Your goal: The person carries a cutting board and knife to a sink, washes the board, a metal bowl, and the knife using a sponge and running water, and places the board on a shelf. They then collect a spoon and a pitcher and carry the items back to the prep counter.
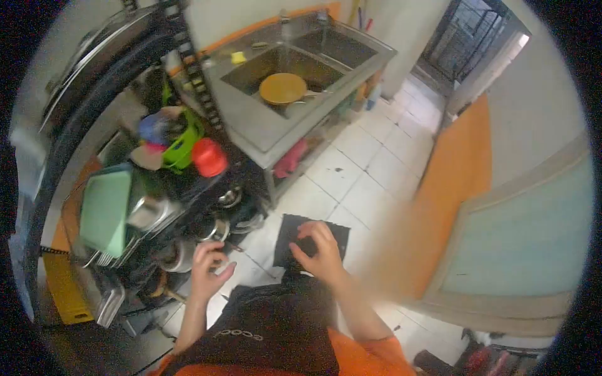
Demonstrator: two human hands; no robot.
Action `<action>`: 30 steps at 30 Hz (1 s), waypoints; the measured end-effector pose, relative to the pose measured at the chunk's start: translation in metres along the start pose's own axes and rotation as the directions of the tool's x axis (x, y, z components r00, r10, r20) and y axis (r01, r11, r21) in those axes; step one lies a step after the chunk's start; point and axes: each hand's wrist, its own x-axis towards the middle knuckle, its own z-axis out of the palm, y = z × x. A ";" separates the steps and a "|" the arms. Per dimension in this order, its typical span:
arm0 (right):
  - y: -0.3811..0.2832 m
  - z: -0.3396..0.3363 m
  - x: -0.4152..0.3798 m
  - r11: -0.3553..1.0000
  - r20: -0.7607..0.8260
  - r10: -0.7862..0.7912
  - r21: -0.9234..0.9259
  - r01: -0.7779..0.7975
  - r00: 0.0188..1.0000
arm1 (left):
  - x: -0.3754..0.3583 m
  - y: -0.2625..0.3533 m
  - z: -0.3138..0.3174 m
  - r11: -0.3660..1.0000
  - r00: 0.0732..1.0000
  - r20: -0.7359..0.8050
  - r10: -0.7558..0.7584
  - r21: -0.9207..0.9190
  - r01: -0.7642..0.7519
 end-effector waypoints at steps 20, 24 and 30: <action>0.289 -0.204 0.274 0.866 -0.123 0.421 -0.239 -0.438 0.899 | 0.467 -0.070 0.346 1.000 0.995 0.102 0.012 0.013 -0.014; 0.335 -0.238 0.350 0.850 -0.174 0.423 -0.263 -0.456 0.889 | 0.558 -0.144 0.391 0.961 0.962 0.049 -0.270 -0.040 0.272; 0.410 -0.232 0.482 0.853 -0.034 0.450 -0.278 -0.441 0.892 | 0.592 -0.329 0.521 0.719 0.688 0.277 -0.671 0.016 0.695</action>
